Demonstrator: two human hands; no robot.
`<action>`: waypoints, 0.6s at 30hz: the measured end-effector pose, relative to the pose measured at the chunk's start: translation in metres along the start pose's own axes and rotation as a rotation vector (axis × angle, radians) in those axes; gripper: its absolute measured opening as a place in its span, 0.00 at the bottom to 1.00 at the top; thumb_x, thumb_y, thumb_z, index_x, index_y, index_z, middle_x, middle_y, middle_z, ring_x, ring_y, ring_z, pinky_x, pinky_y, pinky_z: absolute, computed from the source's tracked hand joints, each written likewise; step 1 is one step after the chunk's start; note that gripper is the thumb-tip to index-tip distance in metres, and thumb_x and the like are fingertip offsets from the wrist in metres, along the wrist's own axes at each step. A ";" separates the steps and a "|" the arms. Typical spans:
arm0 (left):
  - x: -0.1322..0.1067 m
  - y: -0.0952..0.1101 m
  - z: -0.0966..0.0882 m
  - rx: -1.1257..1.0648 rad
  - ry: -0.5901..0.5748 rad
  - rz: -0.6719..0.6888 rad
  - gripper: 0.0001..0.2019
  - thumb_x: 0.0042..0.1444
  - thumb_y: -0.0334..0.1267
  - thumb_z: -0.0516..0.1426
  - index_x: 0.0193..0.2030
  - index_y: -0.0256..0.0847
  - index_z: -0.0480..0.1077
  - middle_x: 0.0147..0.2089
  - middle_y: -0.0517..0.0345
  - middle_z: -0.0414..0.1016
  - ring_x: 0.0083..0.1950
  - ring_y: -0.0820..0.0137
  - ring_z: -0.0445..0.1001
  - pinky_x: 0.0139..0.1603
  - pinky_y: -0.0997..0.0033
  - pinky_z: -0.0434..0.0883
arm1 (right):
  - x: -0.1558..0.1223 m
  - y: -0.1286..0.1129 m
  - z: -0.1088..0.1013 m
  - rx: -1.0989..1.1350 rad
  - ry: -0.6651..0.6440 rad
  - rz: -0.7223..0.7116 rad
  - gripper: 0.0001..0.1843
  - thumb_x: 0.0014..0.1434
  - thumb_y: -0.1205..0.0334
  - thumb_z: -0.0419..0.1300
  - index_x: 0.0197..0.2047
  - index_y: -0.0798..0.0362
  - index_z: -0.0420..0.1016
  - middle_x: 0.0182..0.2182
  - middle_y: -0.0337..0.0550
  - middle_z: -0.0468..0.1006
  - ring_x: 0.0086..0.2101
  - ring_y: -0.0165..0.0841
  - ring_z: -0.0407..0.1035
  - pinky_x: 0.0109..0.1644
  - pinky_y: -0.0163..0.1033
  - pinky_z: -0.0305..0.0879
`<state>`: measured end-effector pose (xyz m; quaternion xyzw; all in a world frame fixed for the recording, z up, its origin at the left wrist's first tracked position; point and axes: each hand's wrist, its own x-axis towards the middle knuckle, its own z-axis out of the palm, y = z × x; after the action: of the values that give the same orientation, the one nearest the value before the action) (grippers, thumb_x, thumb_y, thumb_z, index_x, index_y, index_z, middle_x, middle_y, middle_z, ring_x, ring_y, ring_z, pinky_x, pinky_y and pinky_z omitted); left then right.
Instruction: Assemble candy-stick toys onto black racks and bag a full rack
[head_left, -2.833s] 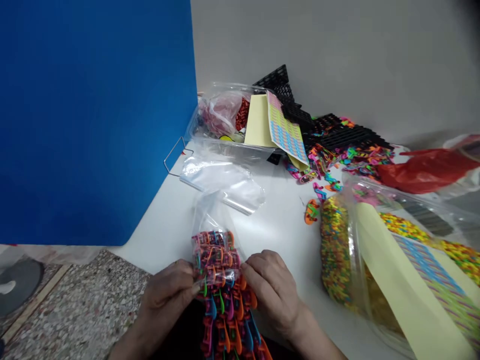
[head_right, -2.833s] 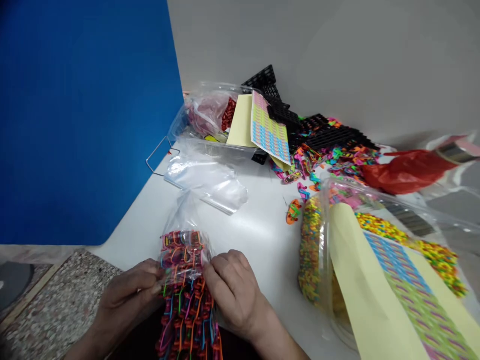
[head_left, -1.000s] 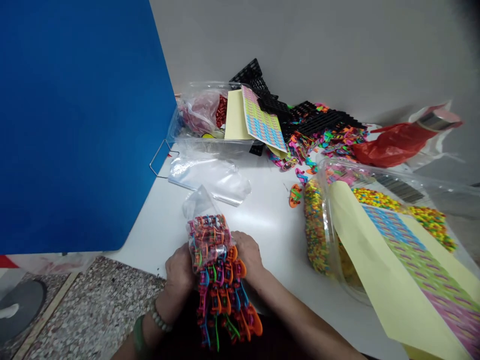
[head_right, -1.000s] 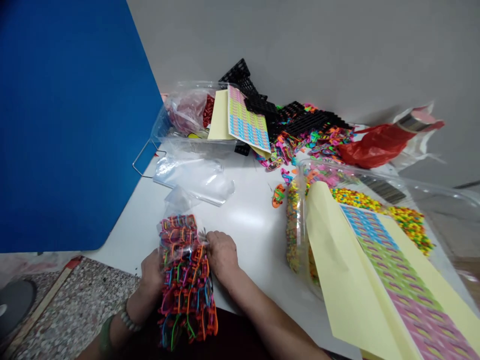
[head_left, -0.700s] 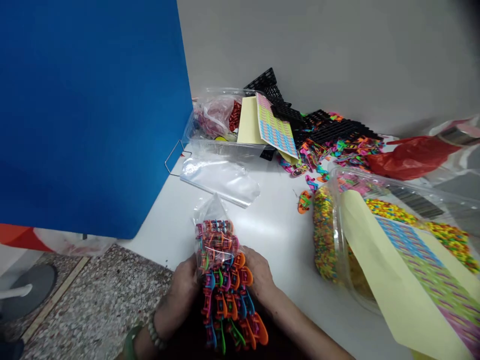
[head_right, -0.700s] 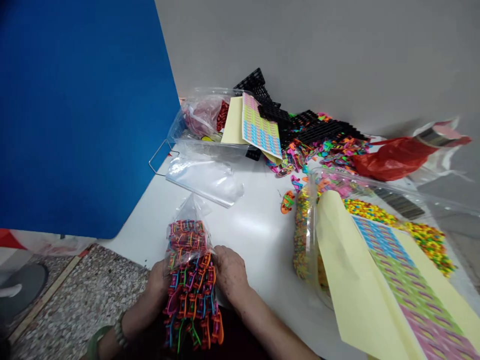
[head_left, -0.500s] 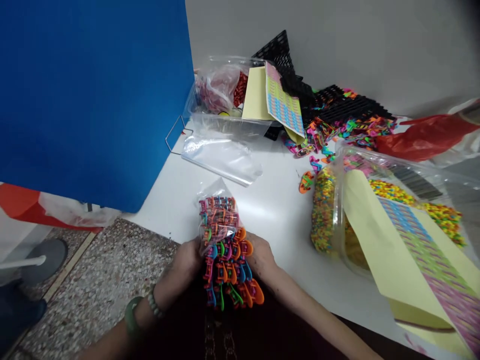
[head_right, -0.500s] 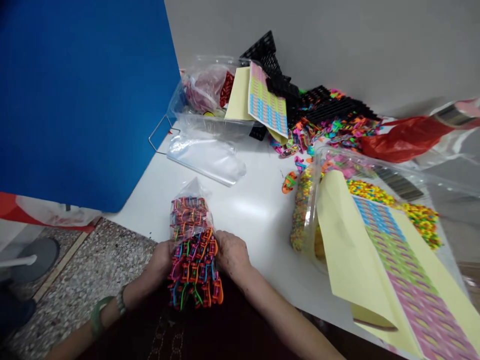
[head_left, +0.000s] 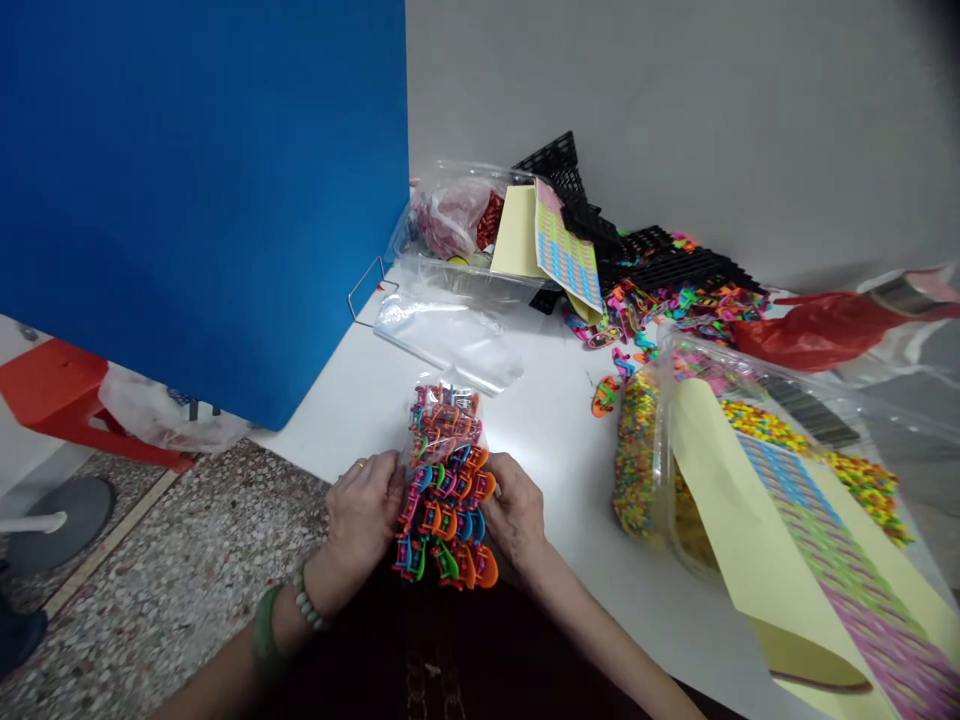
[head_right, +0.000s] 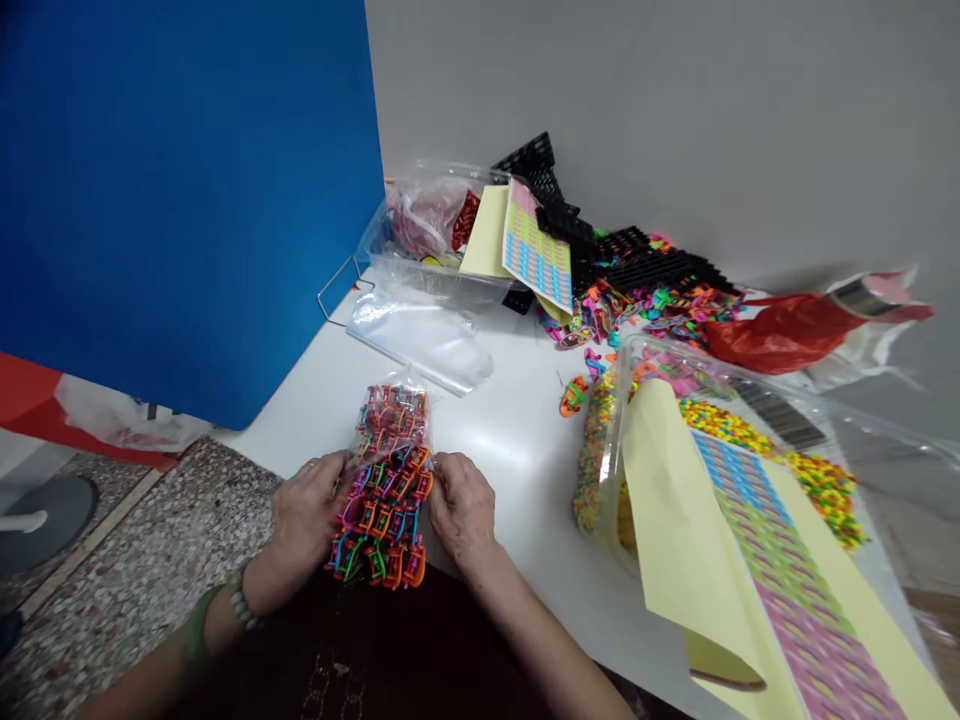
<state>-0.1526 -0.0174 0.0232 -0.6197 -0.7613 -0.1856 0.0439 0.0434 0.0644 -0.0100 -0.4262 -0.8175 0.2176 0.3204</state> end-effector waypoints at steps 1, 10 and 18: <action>0.005 0.000 0.000 -0.007 0.115 0.036 0.07 0.63 0.34 0.51 0.40 0.40 0.71 0.31 0.57 0.77 0.32 0.68 0.75 0.33 0.69 0.65 | 0.007 -0.002 0.001 -0.004 0.056 -0.029 0.08 0.64 0.64 0.50 0.38 0.52 0.71 0.29 0.40 0.74 0.30 0.30 0.67 0.34 0.34 0.61; 0.026 0.003 -0.007 -0.129 0.511 0.238 0.10 0.57 0.25 0.57 0.45 0.38 0.68 0.33 0.55 0.79 0.32 0.71 0.77 0.36 0.73 0.71 | 0.037 -0.005 -0.005 -0.271 0.386 -0.372 0.11 0.58 0.73 0.56 0.44 0.52 0.69 0.28 0.41 0.76 0.28 0.32 0.65 0.34 0.39 0.57; 0.030 0.007 -0.022 -0.277 0.385 0.505 0.13 0.57 0.24 0.56 0.48 0.35 0.71 0.41 0.47 0.80 0.45 0.65 0.79 0.46 0.66 0.76 | 0.047 -0.035 -0.031 0.544 0.069 0.203 0.06 0.60 0.66 0.55 0.32 0.51 0.71 0.31 0.39 0.76 0.34 0.31 0.70 0.39 0.36 0.65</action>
<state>-0.1565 0.0041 0.0539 -0.7423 -0.5293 -0.3839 0.1466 0.0258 0.0873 0.0495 -0.4112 -0.6710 0.4452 0.4272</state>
